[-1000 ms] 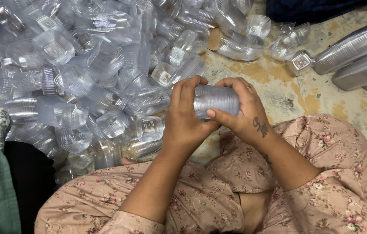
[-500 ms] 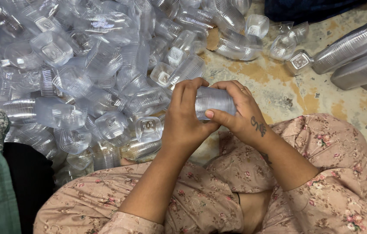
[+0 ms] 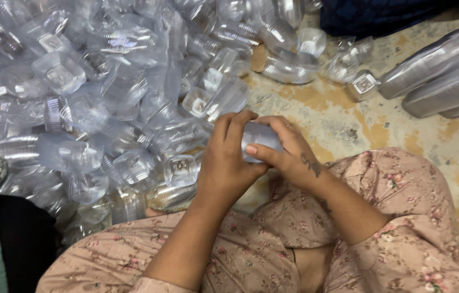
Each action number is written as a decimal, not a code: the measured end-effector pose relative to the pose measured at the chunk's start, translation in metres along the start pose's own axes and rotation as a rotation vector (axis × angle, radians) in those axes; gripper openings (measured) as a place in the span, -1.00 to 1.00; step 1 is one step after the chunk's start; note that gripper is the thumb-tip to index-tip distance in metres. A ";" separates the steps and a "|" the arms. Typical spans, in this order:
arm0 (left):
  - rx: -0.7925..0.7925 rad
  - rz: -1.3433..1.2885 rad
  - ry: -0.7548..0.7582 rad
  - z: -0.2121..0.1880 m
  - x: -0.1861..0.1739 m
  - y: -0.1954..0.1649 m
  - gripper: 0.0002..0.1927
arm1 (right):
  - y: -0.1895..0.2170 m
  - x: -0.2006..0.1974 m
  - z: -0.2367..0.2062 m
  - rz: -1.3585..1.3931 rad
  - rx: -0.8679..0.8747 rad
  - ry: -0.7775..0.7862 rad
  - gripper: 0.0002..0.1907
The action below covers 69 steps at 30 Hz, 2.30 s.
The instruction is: The person sits on the floor among a large pile of clear plastic cups, picks up cups one at a time, and nests them together into a stack by hand. The person sets completed stacks aside and continues forming more stacks from the loose cups.
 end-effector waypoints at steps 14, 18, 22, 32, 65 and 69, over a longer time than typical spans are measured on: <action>-0.974 -1.272 -0.054 -0.018 0.057 0.074 -0.42 | -0.045 -0.119 0.063 -0.621 0.123 -0.189 -0.53; -1.055 -1.302 0.184 -0.025 0.089 0.074 -0.34 | -0.096 -0.156 0.106 -1.373 0.125 -0.193 -0.78; -1.084 -1.174 0.431 -0.041 0.108 0.071 -0.20 | -0.101 -0.157 0.103 -1.264 0.365 -0.111 -0.73; -0.798 -0.867 0.548 -0.028 0.099 0.058 -0.23 | 0.004 -0.079 -0.015 -0.269 0.221 0.343 -0.63; -0.943 -1.151 0.315 -0.032 0.100 0.079 -0.39 | -0.012 -0.057 0.018 -0.189 0.012 -0.017 -0.33; -1.056 -1.122 -0.042 -0.044 0.106 0.123 -0.43 | -0.018 0.038 -0.030 0.004 0.360 0.265 0.25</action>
Point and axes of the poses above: each hand's wrist, its own z-axis towards the middle knuckle, its own x-axis out of the palm, y = z × x, the point moved 8 cm from there along z, towards the middle knuckle, and after that the axes turned 1 degree about x, right-handed, at the moved point
